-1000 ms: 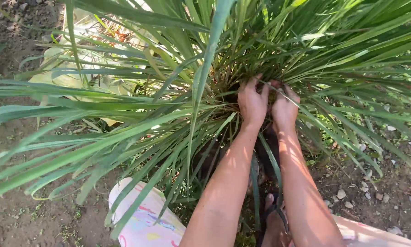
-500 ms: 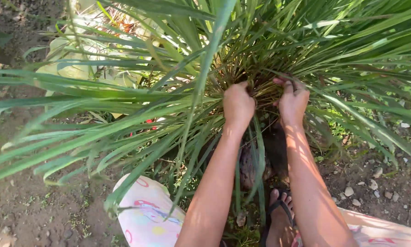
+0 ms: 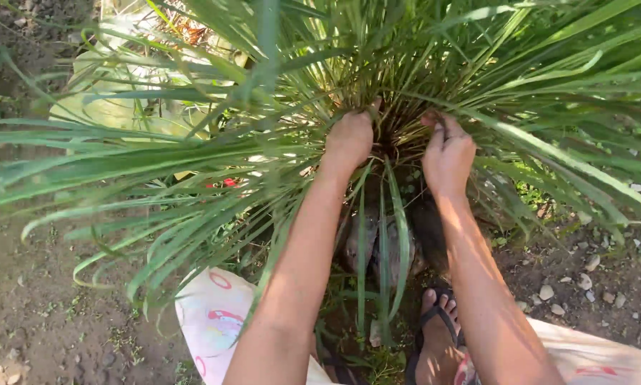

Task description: Harvesting lemongrass stalks from a plant using pruning shears.

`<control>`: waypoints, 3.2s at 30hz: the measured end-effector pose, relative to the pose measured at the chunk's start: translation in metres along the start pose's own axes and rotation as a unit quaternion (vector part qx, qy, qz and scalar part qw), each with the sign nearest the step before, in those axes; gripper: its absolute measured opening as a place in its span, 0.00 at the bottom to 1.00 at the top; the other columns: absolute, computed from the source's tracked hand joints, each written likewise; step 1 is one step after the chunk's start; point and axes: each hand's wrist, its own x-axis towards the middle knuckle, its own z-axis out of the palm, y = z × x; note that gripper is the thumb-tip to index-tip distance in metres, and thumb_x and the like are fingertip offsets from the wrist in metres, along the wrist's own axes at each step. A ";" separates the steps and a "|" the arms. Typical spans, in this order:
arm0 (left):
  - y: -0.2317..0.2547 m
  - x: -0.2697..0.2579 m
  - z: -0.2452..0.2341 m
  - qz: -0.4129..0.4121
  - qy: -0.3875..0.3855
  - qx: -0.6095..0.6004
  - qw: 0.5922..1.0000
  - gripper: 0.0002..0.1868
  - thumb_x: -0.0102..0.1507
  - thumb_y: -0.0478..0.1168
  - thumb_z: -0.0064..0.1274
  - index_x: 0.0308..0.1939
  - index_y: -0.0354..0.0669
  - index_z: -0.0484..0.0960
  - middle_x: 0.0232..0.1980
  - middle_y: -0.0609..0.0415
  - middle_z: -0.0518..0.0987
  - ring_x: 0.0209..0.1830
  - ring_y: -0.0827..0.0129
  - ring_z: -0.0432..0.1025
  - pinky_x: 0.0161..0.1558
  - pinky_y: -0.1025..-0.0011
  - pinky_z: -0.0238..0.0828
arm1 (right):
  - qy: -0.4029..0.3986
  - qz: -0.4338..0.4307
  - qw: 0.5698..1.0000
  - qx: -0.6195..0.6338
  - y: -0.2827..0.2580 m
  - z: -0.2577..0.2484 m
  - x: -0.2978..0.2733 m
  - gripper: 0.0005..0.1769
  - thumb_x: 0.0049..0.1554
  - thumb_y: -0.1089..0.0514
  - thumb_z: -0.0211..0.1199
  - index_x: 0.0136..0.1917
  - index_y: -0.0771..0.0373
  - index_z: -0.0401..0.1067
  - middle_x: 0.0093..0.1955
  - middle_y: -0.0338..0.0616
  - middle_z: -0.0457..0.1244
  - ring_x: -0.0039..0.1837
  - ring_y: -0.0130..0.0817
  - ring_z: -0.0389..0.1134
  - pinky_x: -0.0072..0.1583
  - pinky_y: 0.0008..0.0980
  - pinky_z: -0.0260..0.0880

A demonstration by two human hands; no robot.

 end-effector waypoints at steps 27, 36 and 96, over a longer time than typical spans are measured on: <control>-0.026 0.007 0.007 -0.010 -0.030 -0.050 0.998 0.25 0.67 0.37 0.38 0.68 0.58 0.74 0.48 0.39 0.84 0.48 0.44 0.80 0.50 0.49 0.77 | 0.163 0.042 0.983 0.069 -0.008 0.120 0.023 0.12 0.63 0.68 0.48 0.48 0.70 0.74 0.44 0.51 0.70 0.46 0.42 0.72 0.51 0.39 0.72; -0.005 0.007 0.000 -0.044 -0.038 -0.081 0.995 0.35 0.64 0.32 0.35 0.75 0.66 0.66 0.56 0.41 0.82 0.54 0.48 0.79 0.57 0.51 0.75 | 0.031 -0.143 0.972 -0.185 0.077 0.075 0.028 0.10 0.60 0.67 0.54 0.52 0.67 0.75 0.49 0.54 0.69 0.51 0.50 0.72 0.58 0.46 0.73; 0.009 0.041 0.018 -0.192 0.134 -0.182 0.955 0.13 0.57 0.52 0.64 0.38 0.50 0.88 0.40 0.46 0.86 0.42 0.51 0.81 0.47 0.57 0.78 | -0.014 -0.113 0.985 -0.128 0.041 0.084 0.040 0.11 0.53 0.53 0.70 0.47 0.60 0.80 0.45 0.54 0.70 0.45 0.56 0.71 0.48 0.51 0.71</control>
